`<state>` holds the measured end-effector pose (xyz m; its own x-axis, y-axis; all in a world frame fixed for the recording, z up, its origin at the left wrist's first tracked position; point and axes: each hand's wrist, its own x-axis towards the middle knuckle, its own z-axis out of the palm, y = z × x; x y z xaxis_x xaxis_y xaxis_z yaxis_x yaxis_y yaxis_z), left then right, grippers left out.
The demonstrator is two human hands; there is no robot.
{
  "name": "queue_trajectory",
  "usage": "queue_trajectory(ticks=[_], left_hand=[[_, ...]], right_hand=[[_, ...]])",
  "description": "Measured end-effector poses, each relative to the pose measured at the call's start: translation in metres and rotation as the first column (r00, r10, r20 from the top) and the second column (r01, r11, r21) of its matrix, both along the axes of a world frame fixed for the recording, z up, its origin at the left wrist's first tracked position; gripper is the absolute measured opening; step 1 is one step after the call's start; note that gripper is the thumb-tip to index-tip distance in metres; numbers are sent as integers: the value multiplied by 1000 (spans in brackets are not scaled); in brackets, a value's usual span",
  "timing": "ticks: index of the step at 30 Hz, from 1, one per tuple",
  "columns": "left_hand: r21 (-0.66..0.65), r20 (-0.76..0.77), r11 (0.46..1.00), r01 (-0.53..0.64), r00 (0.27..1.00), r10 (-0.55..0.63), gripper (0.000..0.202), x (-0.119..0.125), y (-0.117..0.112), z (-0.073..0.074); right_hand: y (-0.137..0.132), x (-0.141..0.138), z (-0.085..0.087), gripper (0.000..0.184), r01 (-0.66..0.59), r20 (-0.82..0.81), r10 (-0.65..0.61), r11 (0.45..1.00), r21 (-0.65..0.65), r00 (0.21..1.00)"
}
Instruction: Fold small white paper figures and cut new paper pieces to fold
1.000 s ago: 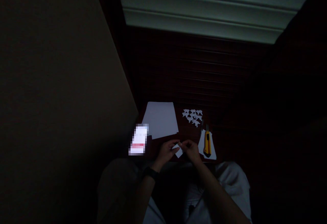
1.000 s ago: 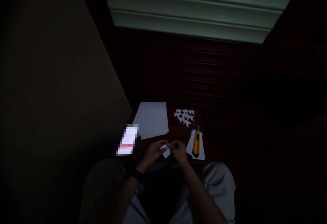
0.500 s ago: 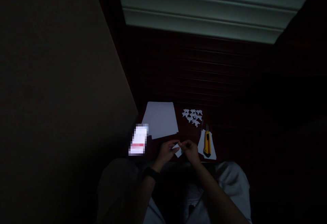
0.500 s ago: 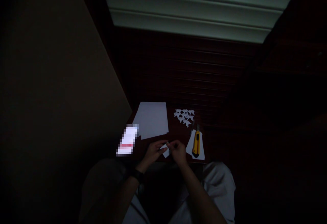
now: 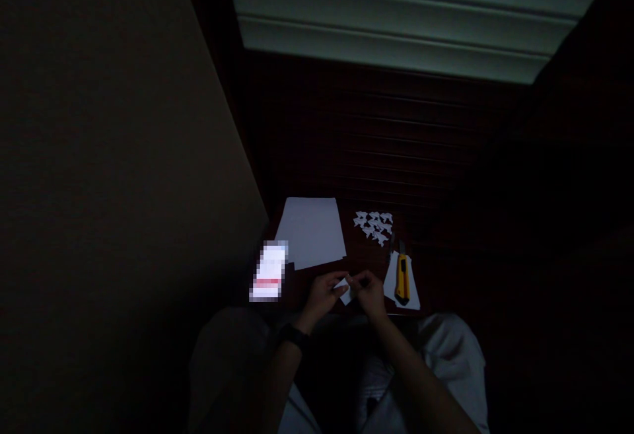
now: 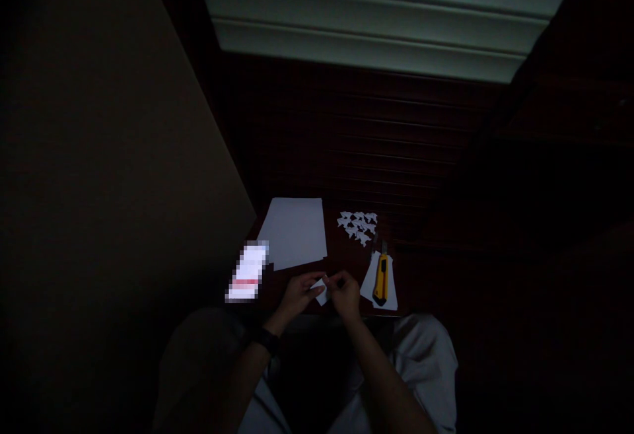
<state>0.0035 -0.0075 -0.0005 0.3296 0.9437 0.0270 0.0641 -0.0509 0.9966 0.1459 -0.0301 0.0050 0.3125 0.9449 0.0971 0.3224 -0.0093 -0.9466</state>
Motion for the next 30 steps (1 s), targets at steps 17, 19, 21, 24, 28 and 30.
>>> queue_trajectory(ticks=[17, 19, 21, 24, 28, 30], left_hand=[[-9, 6, 1000, -18, 1000, 18, 39, 5, -1, 4], [-7, 3, 1000, -24, 1000, 24, 38, 5, -1, 4], [-4, 10, 999, -38, 999, 38, 36, 5, 0, 3], [-14, 16, 998, -63, 998, 64, 37, 5, 0, 4], [-38, 18, 997, -62, 998, 63, 39, 3, 0, 6], [-25, 17, 999, -47, 999, 47, 40, 2, 0, 8]], right_hand=[[0, -1, 5, 19, -22, -170, 25, 1000, 20, 985], [-1, 0, 8, 20, -38, -180, 40, 999, 18, 983], [-1, 1, 8, 23, -63, -198, 64, 998, 7, 978], [-3, 3, 6, 26, -81, -211, 80, 997, 3, 974], [-4, 4, 5, 25, -79, -147, 79, 997, 10, 986], [-4, 4, 7, 26, -74, -104, 75, 997, 9, 992]])
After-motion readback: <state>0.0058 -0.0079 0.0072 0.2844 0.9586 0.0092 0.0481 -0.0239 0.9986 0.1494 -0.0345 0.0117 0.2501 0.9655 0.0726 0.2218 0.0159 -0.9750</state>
